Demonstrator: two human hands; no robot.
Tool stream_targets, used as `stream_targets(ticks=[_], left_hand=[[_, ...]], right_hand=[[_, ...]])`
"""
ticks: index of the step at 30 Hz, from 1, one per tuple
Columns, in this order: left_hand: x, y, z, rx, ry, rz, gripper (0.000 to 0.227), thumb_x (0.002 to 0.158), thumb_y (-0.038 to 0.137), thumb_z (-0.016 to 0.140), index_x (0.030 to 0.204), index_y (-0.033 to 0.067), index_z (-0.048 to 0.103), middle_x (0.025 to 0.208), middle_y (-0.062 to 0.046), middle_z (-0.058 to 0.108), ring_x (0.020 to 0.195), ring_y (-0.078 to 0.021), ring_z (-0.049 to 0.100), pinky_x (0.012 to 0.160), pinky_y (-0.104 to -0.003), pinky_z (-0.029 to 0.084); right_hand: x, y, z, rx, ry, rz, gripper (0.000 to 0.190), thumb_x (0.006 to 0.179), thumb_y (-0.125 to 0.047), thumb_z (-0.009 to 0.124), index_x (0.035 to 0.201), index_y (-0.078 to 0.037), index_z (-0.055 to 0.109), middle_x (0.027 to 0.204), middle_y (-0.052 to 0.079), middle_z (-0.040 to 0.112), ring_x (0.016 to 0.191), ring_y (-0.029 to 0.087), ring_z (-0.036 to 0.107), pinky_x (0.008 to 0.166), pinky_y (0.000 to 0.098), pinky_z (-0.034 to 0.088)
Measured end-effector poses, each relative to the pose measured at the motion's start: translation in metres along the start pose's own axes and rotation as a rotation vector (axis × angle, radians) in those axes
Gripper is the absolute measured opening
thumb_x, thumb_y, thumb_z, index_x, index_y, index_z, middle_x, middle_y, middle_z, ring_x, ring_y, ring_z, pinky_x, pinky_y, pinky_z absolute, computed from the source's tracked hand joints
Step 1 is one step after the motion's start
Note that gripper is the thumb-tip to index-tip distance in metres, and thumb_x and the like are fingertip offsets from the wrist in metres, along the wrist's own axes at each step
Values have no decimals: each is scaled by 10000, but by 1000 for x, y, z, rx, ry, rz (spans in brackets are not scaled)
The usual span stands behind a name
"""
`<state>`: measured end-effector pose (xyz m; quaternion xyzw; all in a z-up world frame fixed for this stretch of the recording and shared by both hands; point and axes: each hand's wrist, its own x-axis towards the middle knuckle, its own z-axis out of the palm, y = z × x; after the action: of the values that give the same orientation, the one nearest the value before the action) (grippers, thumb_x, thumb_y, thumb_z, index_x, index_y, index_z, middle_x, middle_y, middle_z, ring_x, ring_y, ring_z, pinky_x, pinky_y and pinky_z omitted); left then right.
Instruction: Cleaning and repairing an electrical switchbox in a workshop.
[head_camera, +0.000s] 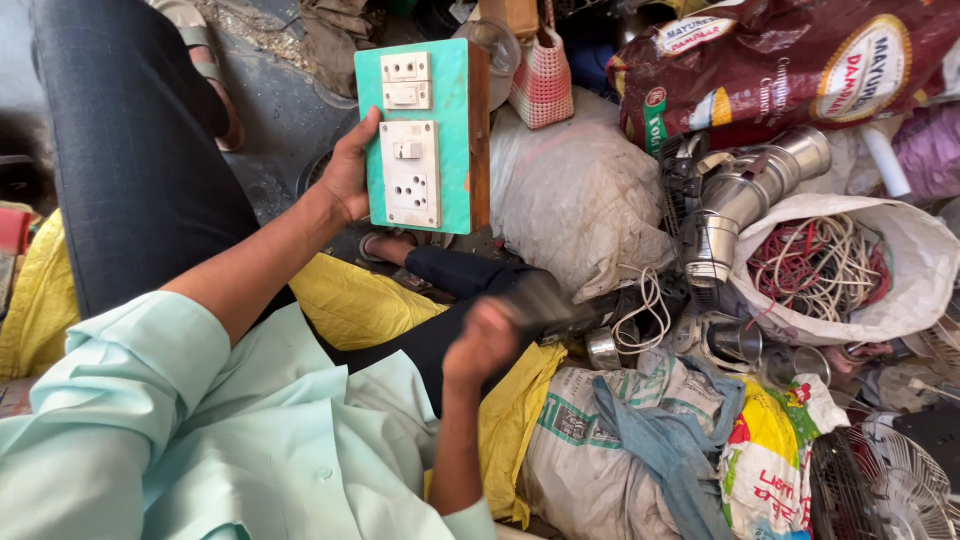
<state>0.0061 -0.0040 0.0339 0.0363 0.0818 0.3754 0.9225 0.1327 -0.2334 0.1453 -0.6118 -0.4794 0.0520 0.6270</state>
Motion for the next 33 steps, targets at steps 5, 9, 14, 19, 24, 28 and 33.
stream_targets(ticks=[5, 9, 14, 19, 24, 28, 33], left_hand=[[2, 1, -9, -37, -7, 20, 795, 911, 605, 667, 1481, 72, 516, 1382, -140, 649, 1246, -299, 661, 1084, -501, 539], [1, -3, -5, -59, 5, 33, 755, 924, 558, 686, 1484, 85, 505, 1406, -118, 632, 1268, -274, 653, 1105, -494, 539], [7, 2, -4, 5, 107, -5, 798, 908, 567, 681, 1481, 45, 495, 1391, -161, 639, 1269, -293, 649, 1103, -483, 533], [17, -15, -23, -45, 207, -7, 799, 891, 529, 691, 1483, 46, 460, 1444, -166, 606, 1317, -308, 627, 1115, -483, 523], [21, -16, -36, -106, 329, 13, 740, 911, 479, 679, 1473, 47, 467, 1451, -170, 604, 1312, -311, 632, 1110, -488, 528], [23, -19, -39, -128, 353, 5, 710, 928, 461, 671, 1459, 25, 487, 1437, -172, 618, 1302, -313, 643, 1099, -497, 545], [25, -22, -43, -118, 357, -21, 704, 923, 464, 672, 1443, 20, 502, 1417, -180, 636, 1282, -309, 661, 1084, -491, 560]], right_hand=[[-7, 11, -19, -192, -233, 332, 436, 1134, -374, 483, 813, -79, 505, 667, 20, 480, 556, 98, 428, 498, 276, 330], [-1, 37, -17, -29, 51, 222, 418, 1110, -398, 452, 827, -96, 511, 698, -1, 518, 561, 88, 442, 481, 264, 335], [34, 19, -5, -322, -529, 473, 431, 1123, -377, 493, 802, -89, 499, 614, -25, 393, 533, 60, 357, 474, 237, 291], [39, 37, -12, 90, -375, 777, 421, 1115, -374, 493, 798, -97, 480, 603, -23, 400, 482, 66, 364, 434, 244, 307], [42, 42, -12, 293, -263, 885, 368, 1087, -395, 486, 898, -83, 533, 608, -11, 433, 482, 89, 409, 448, 258, 347], [54, 56, -19, 355, -108, 812, 357, 1081, -398, 493, 931, -81, 559, 608, -12, 432, 480, 95, 410, 447, 263, 346], [66, 85, -15, 380, 45, 753, 345, 1098, -374, 485, 878, -110, 518, 608, -36, 408, 465, 79, 374, 416, 263, 314]])
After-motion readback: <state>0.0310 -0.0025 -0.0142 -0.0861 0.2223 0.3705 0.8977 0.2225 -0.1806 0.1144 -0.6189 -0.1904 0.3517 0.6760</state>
